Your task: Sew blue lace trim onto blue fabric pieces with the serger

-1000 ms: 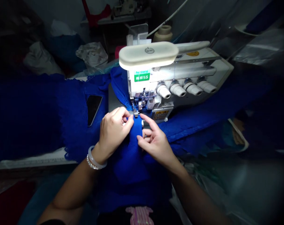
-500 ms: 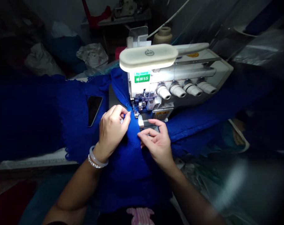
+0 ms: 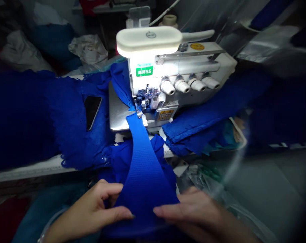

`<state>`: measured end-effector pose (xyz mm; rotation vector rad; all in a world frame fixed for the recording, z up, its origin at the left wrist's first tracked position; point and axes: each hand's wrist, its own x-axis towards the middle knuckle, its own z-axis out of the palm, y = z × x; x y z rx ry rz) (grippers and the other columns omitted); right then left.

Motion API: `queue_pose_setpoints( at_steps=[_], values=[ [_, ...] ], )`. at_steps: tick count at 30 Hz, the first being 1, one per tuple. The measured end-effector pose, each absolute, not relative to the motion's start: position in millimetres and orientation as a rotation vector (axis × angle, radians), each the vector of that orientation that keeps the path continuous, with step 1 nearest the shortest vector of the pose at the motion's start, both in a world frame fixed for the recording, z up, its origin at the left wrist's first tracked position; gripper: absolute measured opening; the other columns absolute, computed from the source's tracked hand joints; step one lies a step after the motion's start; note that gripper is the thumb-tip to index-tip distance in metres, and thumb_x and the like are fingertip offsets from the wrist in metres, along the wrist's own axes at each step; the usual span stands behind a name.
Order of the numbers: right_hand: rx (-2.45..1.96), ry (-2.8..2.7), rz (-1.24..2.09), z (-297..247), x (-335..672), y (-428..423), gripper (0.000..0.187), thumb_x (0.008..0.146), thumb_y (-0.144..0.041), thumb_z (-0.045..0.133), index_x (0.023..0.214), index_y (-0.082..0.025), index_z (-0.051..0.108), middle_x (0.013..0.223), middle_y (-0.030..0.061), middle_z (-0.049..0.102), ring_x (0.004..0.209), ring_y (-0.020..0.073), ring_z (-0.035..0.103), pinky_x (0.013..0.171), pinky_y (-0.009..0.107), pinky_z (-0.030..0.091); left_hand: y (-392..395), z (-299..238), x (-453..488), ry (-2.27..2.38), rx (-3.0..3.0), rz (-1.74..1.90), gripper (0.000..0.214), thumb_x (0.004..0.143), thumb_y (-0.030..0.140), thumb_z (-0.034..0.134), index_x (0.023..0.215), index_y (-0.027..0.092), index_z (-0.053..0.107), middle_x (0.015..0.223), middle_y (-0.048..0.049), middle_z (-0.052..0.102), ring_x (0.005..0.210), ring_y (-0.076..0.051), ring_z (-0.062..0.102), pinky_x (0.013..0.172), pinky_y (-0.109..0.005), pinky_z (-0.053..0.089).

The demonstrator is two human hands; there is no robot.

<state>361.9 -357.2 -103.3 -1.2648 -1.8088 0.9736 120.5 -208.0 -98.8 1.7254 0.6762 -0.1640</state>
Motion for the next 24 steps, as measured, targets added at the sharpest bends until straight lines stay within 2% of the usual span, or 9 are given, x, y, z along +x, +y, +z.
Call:
queue_pose_setpoints(
  at_steps=[2, 5, 7, 9, 12, 16, 18, 21, 24],
  values=[
    [-1.402, -1.868, 0.889, -114.3, 365.7, -359.6, 0.038, 0.094, -0.017, 0.055, 0.131, -0.026, 0.059, 0.085, 0.0011, 0.074, 0.069, 0.0122, 0.07, 0.063, 0.02, 0.052, -206.0, -109.6, 118.6, 0.71, 1.956, -0.133, 0.026, 0.085, 0.044, 0.064, 0.073, 0.023, 0.07, 0.063, 0.0025, 0.064, 0.061, -0.015, 0.058, 0.059, -0.023, 0.047],
    [-1.585, -1.883, 0.598, -135.6, 376.8, -349.9, 0.024, 0.094, -0.019, 0.057, 0.115, -0.021, 0.068, 0.09, 0.0056, 0.074, 0.077, 0.0165, 0.07, 0.069, 0.025, 0.055, -200.9, -140.4, 123.6, 0.894, 2.186, -0.027, 0.028, 0.088, 0.044, 0.06, 0.076, 0.02, 0.064, 0.064, 0.0028, 0.063, 0.056, -0.013, 0.055, 0.056, -0.022, 0.042],
    [-1.638, -1.834, 0.275, -141.9, 389.9, -335.5, 0.017, 0.093, -0.018, 0.057, 0.105, -0.019, 0.07, 0.091, 0.008, 0.074, 0.083, 0.0194, 0.069, 0.077, 0.031, 0.056, -197.3, -156.9, 127.6, 0.984, 2.251, 0.0, 0.026, 0.088, 0.044, 0.06, 0.078, 0.02, 0.061, 0.067, 0.003, 0.064, 0.057, -0.012, 0.057, 0.057, -0.022, 0.042],
    [-1.721, -1.773, -0.111, -141.4, 406.0, -318.1, 0.016, 0.092, -0.016, 0.057, 0.103, -0.015, 0.069, 0.096, 0.0123, 0.073, 0.091, 0.0236, 0.067, 0.084, 0.038, 0.054, -194.3, -163.1, 129.0, 0.994, 2.257, 0.004, 0.025, 0.089, 0.044, 0.06, 0.079, 0.021, 0.061, 0.069, 0.0033, 0.065, 0.059, -0.013, 0.06, 0.059, -0.022, 0.043],
    [-1.914, -1.806, -0.473, -139.1, 428.1, -295.2, 0.017, 0.091, -0.014, 0.056, 0.1, -0.01, 0.069, 0.103, 0.0173, 0.072, 0.099, 0.0287, 0.064, 0.084, 0.042, 0.051, -192.3, -154.6, 126.4, 1.005, 2.24, 0.109, 0.021, 0.087, 0.044, 0.063, 0.086, 0.023, 0.065, 0.074, 0.0027, 0.069, 0.065, -0.014, 0.064, 0.058, -0.021, 0.046],
    [-1.929, -1.83, -0.539, -146.4, 444.1, -280.9, 0.016, 0.087, -0.01, 0.055, 0.086, -0.015, 0.07, 0.091, 0.0099, 0.075, 0.091, 0.0243, 0.066, 0.079, 0.037, 0.048, -193.8, -130.8, 125.5, 0.997, 2.185, 0.464, 0.017, 0.085, 0.04, 0.067, 0.089, 0.024, 0.069, 0.081, 0.0007, 0.073, 0.07, -0.015, 0.068, 0.063, -0.022, 0.051],
    [-1.881, -1.772, -0.519, -148.7, 447.8, -279.1, 0.016, 0.085, -0.009, 0.055, 0.083, -0.016, 0.069, 0.089, 0.0083, 0.075, 0.088, 0.023, 0.067, 0.077, 0.036, 0.048, -195.6, -121.2, 133.2, 0.923, 2.097, 0.512, 0.014, 0.086, 0.037, 0.066, 0.09, 0.024, 0.07, 0.083, -0.0001, 0.074, 0.072, -0.016, 0.07, 0.067, -0.023, 0.054],
    [-1.832, -1.665, -0.474, -140.3, 445.5, -281.7, 0.016, 0.084, -0.009, 0.054, 0.082, -0.018, 0.067, 0.085, 0.008, 0.073, 0.083, 0.0226, 0.068, 0.076, 0.036, 0.049, -199.4, -115.3, 161.2, 0.762, 1.792, 0.358, 0.022, 0.092, 0.039, 0.058, 0.102, 0.022, 0.069, 0.09, -0.0044, 0.076, 0.08, -0.018, 0.073, 0.074, -0.027, 0.058],
    [-1.779, -1.642, -0.442, -119.5, 424.3, -294.6, 0.016, 0.084, -0.009, 0.054, 0.089, -0.02, 0.064, 0.091, 0.0088, 0.073, 0.093, 0.0242, 0.068, 0.085, 0.039, 0.049, -205.0, -118.1, 206.2, 0.496, 1.416, 0.146, 0.048, 0.099, 0.051, 0.037, 0.118, 0.016, 0.065, 0.109, -0.0131, 0.074, 0.099, -0.022, 0.072, 0.084, -0.034, 0.06]
  ],
)
